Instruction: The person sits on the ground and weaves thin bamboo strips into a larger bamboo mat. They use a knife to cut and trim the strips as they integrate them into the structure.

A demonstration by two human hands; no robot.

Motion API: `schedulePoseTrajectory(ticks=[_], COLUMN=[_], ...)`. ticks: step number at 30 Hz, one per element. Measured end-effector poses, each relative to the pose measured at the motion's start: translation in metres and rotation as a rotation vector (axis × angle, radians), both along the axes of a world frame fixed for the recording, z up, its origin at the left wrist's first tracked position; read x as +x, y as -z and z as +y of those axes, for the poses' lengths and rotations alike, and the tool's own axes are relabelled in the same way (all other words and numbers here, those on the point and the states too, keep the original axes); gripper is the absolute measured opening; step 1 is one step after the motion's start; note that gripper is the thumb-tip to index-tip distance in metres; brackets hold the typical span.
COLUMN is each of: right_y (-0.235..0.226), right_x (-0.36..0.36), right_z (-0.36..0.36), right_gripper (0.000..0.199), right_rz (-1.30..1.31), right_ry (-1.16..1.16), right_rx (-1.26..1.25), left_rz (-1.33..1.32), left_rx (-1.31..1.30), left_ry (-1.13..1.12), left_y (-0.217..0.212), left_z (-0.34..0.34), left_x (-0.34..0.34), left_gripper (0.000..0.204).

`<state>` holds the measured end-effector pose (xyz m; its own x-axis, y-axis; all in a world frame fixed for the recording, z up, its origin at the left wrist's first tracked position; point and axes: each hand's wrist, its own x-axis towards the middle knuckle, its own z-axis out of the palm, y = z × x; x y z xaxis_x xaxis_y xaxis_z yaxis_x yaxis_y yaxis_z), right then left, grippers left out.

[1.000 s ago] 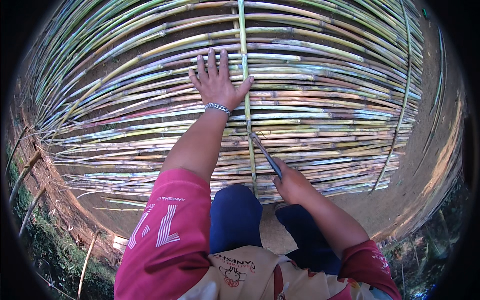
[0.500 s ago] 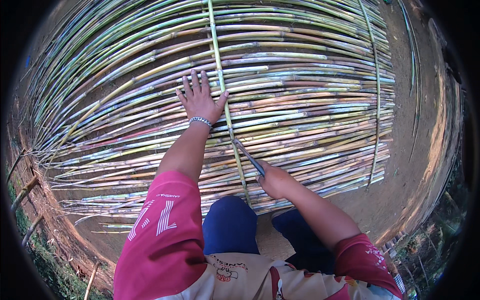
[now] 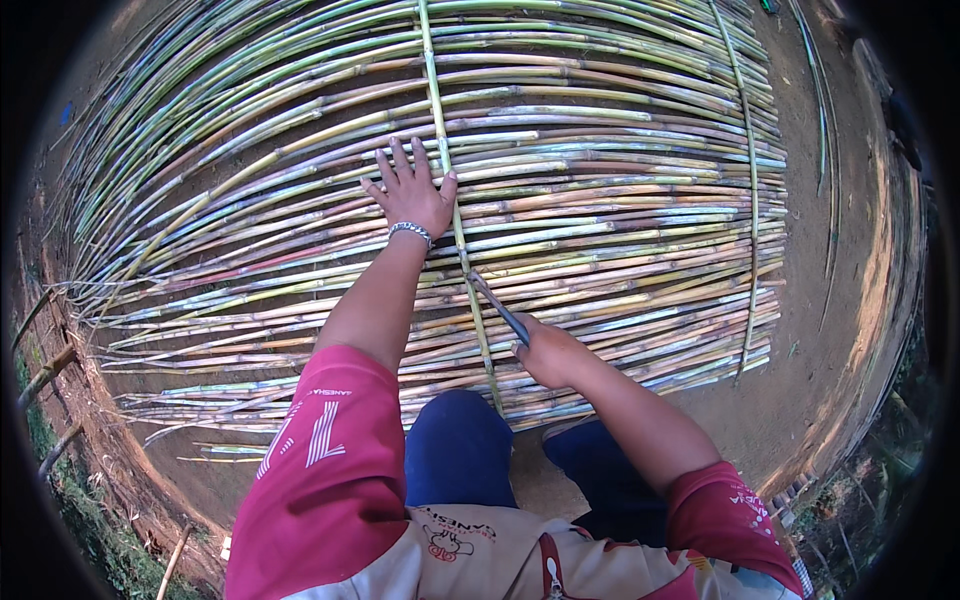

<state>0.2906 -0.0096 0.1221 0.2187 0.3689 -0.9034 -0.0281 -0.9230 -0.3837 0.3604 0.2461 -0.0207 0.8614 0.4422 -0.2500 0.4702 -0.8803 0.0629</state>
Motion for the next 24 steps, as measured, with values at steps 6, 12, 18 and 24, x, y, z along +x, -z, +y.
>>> schedulePoseTrajectory(ticks=[6,12,18,24], right_y=[0.008,-0.006,-0.006,-0.006], right_x=[0.000,0.006,0.018,0.032], right_z=[-0.002,0.003,0.003,0.004], right_gripper=[0.057,0.055,0.063,0.064], right_rz=[-0.030,-0.011,0.122,0.232], right_ry=[0.006,0.033,0.029,0.044], right_rx=[0.027,0.007,-0.018,-0.056], left_rz=[-0.033,-0.094,-0.165,-0.145], left_rx=[-0.145,-0.116,-0.093,-0.074], left_ry=[-0.158,-0.423,-0.447,-0.446], left_y=[0.000,-0.005,0.006,0.011], left_z=[-0.015,-0.037,-0.040,-0.042], left_x=[0.013,0.041,0.036,0.036], left_gripper=[0.080,0.084,0.080,0.088])
